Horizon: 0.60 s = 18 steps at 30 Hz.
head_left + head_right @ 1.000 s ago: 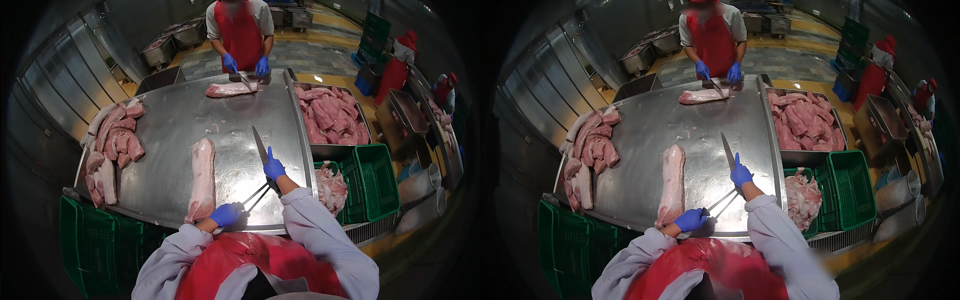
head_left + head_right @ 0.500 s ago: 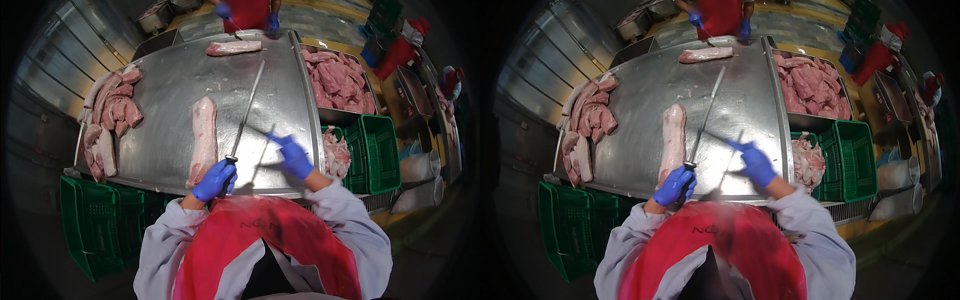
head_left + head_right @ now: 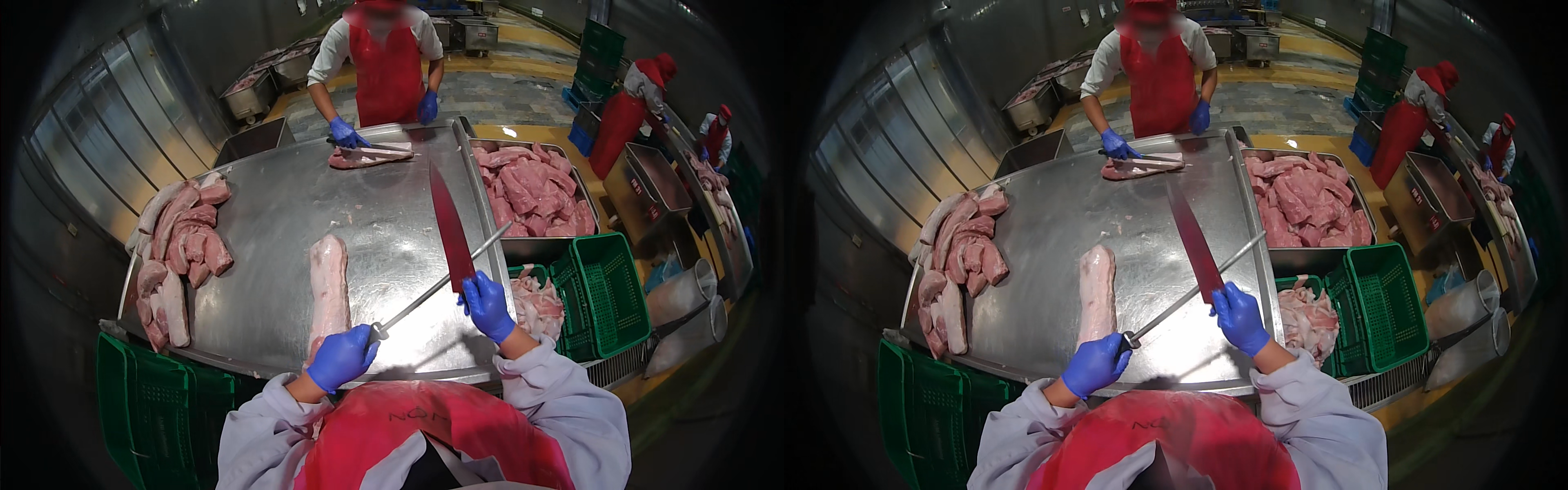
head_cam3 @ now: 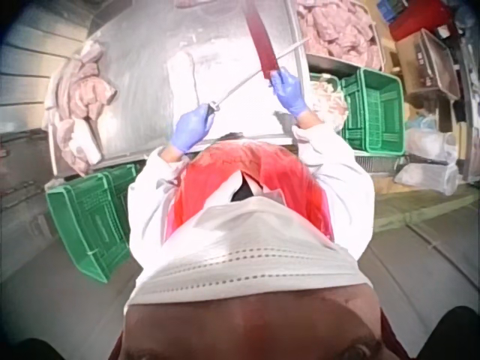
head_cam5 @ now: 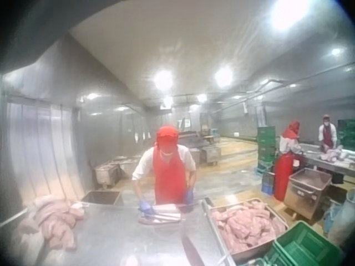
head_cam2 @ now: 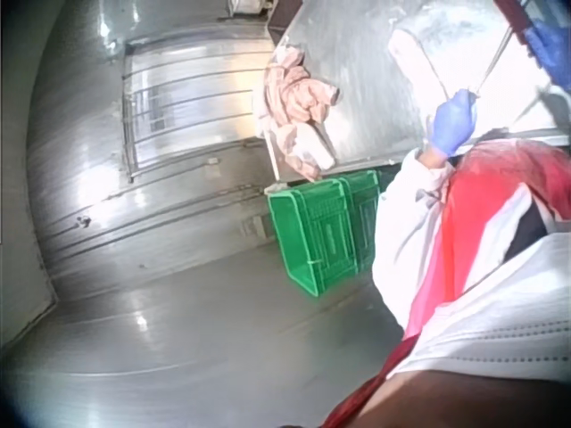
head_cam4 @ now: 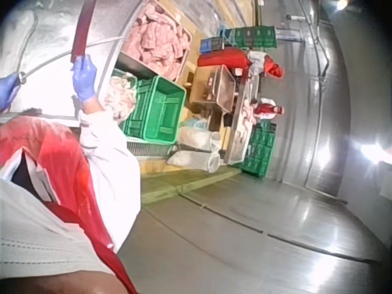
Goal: The person uses a knife to trim fat and cut large pieces of raw meat on a stainless steel table. The person places the trimmed meat into green crates below the table.
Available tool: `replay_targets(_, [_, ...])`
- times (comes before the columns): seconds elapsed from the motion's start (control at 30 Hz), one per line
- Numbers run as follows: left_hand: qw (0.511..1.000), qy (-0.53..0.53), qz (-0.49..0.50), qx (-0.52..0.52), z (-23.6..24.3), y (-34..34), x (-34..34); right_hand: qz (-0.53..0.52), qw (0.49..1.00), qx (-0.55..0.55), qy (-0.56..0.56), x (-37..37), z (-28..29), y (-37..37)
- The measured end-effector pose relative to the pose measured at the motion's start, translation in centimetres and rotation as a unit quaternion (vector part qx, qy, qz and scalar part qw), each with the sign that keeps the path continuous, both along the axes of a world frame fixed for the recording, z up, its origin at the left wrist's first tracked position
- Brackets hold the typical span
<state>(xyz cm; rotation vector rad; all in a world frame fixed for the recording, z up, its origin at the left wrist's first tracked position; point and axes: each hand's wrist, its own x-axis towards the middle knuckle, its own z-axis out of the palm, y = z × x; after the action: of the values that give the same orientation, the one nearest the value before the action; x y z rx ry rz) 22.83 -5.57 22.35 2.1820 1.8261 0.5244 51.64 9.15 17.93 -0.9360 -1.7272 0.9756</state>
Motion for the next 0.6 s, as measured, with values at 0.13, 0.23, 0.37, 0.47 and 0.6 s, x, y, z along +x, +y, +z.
replay_targets(0.13, [0.999,-0.033,0.034,0.024,0.2,-0.5,-2.1,0.061,0.954,0.109,-0.274,8.1,-9.4,-3.5])
replay_targets(0.23, [0.999,-0.036,0.005,0.010,1.6,-0.9,-3.4,0.107,0.946,-0.036,-0.305,11.7,-13.4,-5.2])
replay_targets(0.37, [0.987,-0.084,-0.122,-0.053,0.9,1.6,-0.3,0.072,0.945,-0.308,0.087,7.1,-10.3,-2.0])
replay_targets(0.47, [0.975,-0.071,-0.183,-0.107,-3.5,4.0,1.3,0.093,0.877,-0.412,0.227,3.8,-4.6,0.4])
replay_targets(0.6, [0.972,-0.095,-0.144,-0.159,-7.7,7.9,0.8,0.141,0.884,-0.407,0.183,7.9,-10.1,-1.5])
